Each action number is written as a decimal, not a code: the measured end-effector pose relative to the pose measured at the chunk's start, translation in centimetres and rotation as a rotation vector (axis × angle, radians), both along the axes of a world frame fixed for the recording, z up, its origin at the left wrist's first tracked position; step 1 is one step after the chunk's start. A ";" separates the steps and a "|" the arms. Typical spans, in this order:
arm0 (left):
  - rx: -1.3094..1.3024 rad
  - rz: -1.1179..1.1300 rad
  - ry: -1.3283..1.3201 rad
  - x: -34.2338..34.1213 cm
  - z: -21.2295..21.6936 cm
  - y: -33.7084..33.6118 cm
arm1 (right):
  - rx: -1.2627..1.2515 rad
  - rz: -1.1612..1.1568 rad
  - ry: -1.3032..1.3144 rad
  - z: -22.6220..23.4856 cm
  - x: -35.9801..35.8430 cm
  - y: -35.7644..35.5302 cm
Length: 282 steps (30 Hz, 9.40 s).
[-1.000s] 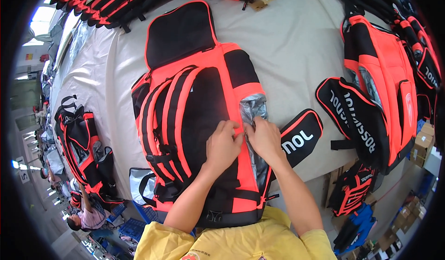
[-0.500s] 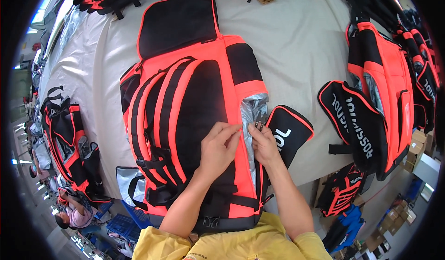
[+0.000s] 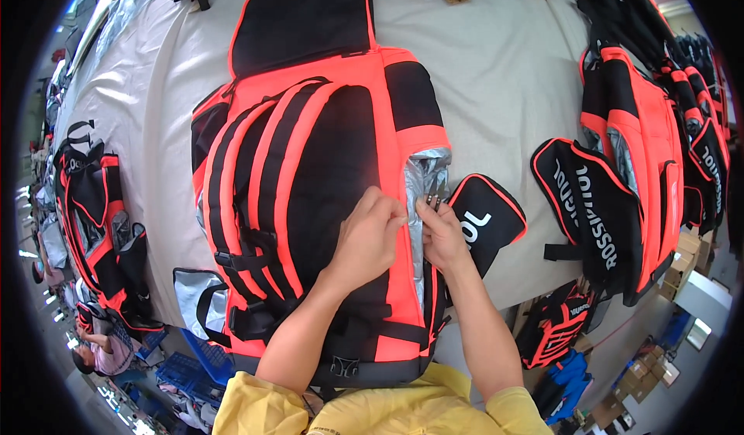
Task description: Inspecting, folding, and organizing red and black backpacks on a factory work table.
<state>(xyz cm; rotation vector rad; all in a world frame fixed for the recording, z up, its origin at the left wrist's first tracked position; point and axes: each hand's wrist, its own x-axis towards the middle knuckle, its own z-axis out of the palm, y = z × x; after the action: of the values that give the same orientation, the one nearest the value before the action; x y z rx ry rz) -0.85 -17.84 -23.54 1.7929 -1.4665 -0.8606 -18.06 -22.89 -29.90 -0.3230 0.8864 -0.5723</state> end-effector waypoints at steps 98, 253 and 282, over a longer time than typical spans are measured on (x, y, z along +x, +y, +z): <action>-0.099 0.096 -0.228 -2.1 -1.2 0.3 | -1.653 1.007 1.400 11.7 1.5 -2.5; 0.167 0.812 -0.147 0.0 18.8 29.5 | -1.580 0.567 0.894 13.3 -26.6 2.9; -0.188 0.336 -0.309 15.0 12.1 42.2 | -1.472 0.115 1.500 18.7 -7.7 25.7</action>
<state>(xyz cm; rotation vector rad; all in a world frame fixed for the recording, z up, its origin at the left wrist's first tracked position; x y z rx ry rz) 14.10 24.40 -11.42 2.0113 -1.3206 -0.2774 -25.72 2.81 -11.22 -2.3367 1.6837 -0.7627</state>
